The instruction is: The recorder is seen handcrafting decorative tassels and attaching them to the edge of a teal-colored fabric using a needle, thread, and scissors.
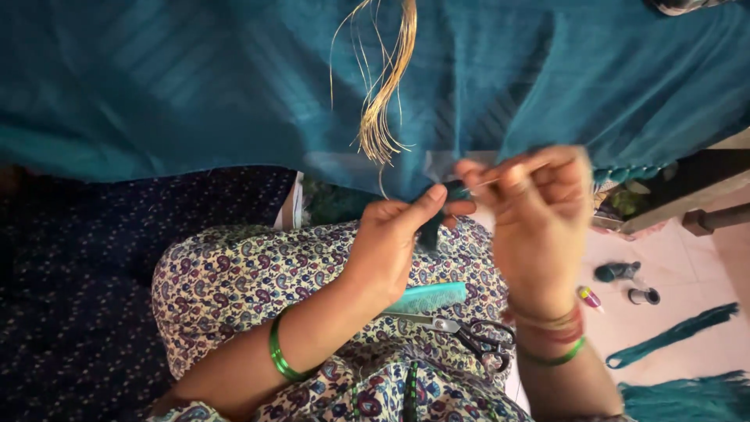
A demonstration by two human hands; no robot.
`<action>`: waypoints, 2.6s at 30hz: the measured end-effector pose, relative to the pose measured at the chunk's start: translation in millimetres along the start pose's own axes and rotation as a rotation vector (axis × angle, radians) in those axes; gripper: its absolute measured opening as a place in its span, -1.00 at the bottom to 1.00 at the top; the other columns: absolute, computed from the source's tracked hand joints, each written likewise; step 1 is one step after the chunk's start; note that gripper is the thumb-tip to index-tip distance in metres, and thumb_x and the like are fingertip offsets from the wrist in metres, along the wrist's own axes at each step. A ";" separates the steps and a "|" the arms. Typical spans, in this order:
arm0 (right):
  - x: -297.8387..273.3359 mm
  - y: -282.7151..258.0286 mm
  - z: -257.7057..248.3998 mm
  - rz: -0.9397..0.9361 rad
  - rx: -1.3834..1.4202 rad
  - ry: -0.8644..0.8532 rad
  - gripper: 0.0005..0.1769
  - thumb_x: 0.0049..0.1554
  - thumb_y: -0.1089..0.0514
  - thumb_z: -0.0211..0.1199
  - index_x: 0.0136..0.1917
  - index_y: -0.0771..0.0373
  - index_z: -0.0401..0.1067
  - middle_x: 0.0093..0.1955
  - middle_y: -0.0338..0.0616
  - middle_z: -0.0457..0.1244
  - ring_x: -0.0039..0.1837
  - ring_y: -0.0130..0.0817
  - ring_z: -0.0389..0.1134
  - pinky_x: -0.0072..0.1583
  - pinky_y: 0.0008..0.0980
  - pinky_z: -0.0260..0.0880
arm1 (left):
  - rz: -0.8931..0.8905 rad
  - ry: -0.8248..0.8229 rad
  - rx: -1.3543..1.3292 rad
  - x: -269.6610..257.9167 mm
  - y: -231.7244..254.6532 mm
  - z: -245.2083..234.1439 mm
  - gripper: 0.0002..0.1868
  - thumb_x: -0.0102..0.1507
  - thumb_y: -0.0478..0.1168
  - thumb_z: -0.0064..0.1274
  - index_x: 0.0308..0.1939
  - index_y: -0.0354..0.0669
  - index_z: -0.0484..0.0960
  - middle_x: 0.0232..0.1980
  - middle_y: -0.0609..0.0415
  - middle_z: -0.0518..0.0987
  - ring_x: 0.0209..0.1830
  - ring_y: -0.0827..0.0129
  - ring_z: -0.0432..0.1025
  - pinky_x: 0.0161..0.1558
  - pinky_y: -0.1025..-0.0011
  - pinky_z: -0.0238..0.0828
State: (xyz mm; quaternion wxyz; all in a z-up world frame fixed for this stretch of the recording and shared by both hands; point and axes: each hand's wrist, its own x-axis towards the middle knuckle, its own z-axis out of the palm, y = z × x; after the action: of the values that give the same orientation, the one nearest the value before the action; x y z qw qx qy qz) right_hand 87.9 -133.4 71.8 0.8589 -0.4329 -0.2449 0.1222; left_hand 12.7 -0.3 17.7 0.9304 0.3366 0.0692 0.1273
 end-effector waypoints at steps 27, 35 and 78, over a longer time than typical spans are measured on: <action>0.2 -66.7 -21.0 -0.303 -0.472 -0.126 -0.88 0.63 0.24 0.02 0.29 0.32 0.14 -0.01 0.24 0.33 -0.03 0.00 0.46 -0.08 -0.17 0.56 | 0.945 0.042 1.088 -22.0 3.7 -36.2 -0.92 0.28 -0.32 0.23 -0.16 -0.21 0.70 -0.25 0.08 0.68 -0.24 0.31 0.55 -0.08 0.39 0.39; -90.8 -42.4 -43.9 0.154 -0.429 -0.333 -0.79 0.31 0.21 0.22 -0.05 0.46 0.42 -0.11 0.23 0.35 -0.05 0.14 0.53 0.04 0.11 0.63 | 0.820 0.037 1.066 -17.1 5.6 -35.4 -0.97 0.30 -0.31 0.21 -0.20 -0.20 0.70 -0.27 0.05 0.68 -0.30 0.40 0.55 -0.20 0.45 0.39; -51.2 41.0 -40.6 -0.187 -1.487 -1.187 -0.63 -0.09 0.26 0.27 0.04 0.24 0.50 0.01 -0.06 0.33 0.09 -0.07 0.39 0.16 -0.15 0.37 | -0.302 0.011 0.862 31.4 64.4 -23.4 -0.62 0.18 -0.02 0.23 -0.31 -0.34 0.82 -0.39 0.01 0.59 -0.50 0.42 0.25 -0.44 0.40 0.13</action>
State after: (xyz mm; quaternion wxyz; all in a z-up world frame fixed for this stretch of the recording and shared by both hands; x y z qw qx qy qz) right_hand 65.8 -158.3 2.2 0.1063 -0.7138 -0.6891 0.0657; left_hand 25.5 70.5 39.9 0.7133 0.6785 0.1689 -0.0484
